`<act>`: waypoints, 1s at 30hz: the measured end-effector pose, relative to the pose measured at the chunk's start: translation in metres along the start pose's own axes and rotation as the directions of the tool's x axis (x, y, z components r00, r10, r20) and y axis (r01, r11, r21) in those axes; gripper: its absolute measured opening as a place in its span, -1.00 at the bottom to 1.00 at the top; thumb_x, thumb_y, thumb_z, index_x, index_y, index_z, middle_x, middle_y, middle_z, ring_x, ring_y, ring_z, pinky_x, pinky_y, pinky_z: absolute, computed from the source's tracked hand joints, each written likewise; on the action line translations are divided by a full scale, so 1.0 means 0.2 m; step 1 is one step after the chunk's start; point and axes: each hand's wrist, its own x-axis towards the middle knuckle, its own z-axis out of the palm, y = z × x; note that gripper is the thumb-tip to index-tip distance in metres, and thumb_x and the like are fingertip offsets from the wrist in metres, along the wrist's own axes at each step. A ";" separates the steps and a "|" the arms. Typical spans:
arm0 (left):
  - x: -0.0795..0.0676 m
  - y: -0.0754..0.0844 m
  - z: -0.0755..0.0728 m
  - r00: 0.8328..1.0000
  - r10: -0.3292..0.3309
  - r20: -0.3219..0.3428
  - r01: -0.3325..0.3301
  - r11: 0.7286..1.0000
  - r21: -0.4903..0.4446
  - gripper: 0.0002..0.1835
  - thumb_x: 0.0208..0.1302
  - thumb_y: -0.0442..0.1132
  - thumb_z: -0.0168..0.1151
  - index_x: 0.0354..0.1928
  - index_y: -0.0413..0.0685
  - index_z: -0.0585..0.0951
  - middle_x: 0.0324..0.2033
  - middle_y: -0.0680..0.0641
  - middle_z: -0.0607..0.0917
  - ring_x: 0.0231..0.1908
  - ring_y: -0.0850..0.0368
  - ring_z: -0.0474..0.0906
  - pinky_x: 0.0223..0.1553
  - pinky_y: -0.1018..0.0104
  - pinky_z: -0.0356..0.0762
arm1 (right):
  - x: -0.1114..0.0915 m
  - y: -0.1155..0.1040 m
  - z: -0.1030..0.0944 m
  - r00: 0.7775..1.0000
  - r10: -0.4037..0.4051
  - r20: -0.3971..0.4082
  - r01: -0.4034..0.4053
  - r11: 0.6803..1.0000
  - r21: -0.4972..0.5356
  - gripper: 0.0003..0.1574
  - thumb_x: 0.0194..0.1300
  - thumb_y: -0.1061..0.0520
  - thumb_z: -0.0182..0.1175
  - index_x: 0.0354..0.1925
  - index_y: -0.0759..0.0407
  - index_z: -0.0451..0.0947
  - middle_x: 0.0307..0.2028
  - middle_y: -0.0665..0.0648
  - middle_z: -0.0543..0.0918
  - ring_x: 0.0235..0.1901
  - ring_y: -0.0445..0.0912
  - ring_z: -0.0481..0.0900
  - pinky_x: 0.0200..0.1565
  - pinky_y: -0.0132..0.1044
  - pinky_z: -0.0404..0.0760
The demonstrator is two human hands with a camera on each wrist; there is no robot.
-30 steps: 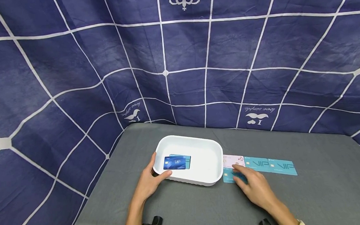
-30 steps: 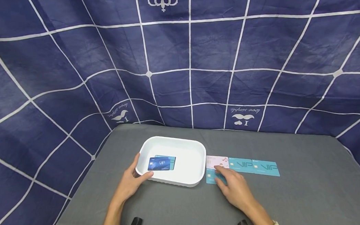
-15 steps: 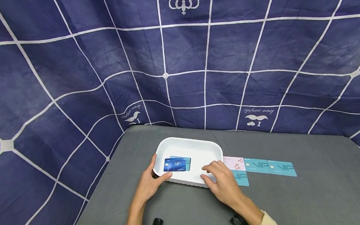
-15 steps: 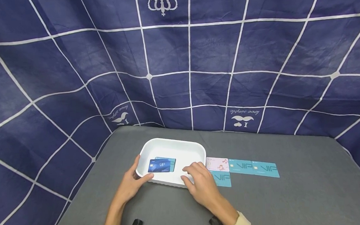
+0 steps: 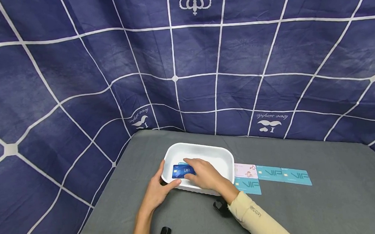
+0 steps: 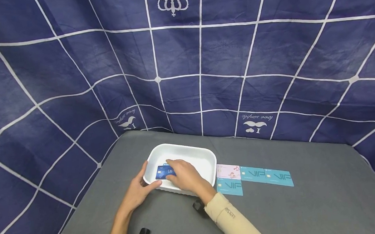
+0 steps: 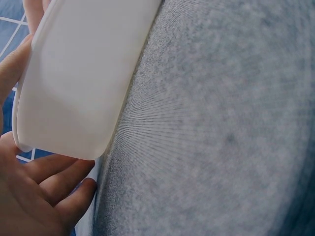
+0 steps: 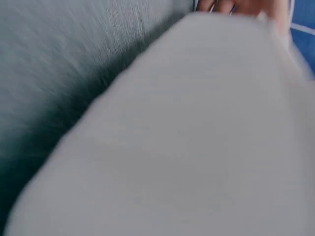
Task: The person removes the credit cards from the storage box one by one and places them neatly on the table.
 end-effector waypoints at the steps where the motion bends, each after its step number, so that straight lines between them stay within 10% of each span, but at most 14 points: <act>1: 0.00 0.00 0.00 1.000 -0.002 -0.002 0.002 1.000 0.003 0.12 0.08 -0.06 0.53 0.54 -0.20 0.03 0.47 -0.22 0.16 0.40 -0.11 0.16 0.32 -0.04 0.15 | 0.02 0.02 0.01 1.000 0.012 0.024 -0.012 1.000 0.005 -0.30 0.31 0.07 0.33 0.31 0.31 0.41 0.19 0.23 0.56 0.20 0.07 0.50 0.21 -0.04 0.41; 16: 0.00 0.01 0.00 0.998 0.066 0.024 -0.064 0.996 -0.058 0.06 0.16 -0.23 0.48 0.53 -0.28 -0.01 0.45 -0.32 0.14 0.39 -0.17 0.17 0.31 -0.09 0.17 | 0.11 0.14 0.10 0.975 0.120 0.185 -0.108 0.991 -0.076 -0.05 0.18 -0.03 0.44 0.40 0.27 0.29 0.21 0.25 0.53 0.20 0.07 0.49 0.22 -0.08 0.39; 30: 0.00 0.01 0.00 0.999 0.028 0.018 -0.027 0.999 -0.032 0.08 0.14 -0.13 0.50 0.54 -0.22 0.01 0.48 -0.26 0.10 0.41 -0.12 0.13 0.33 -0.05 0.13 | 0.10 0.13 0.10 0.983 0.123 0.138 -0.107 0.987 -0.123 -0.23 0.24 0.08 0.39 0.33 0.24 0.37 0.11 0.21 0.61 0.11 0.05 0.56 0.16 -0.07 0.44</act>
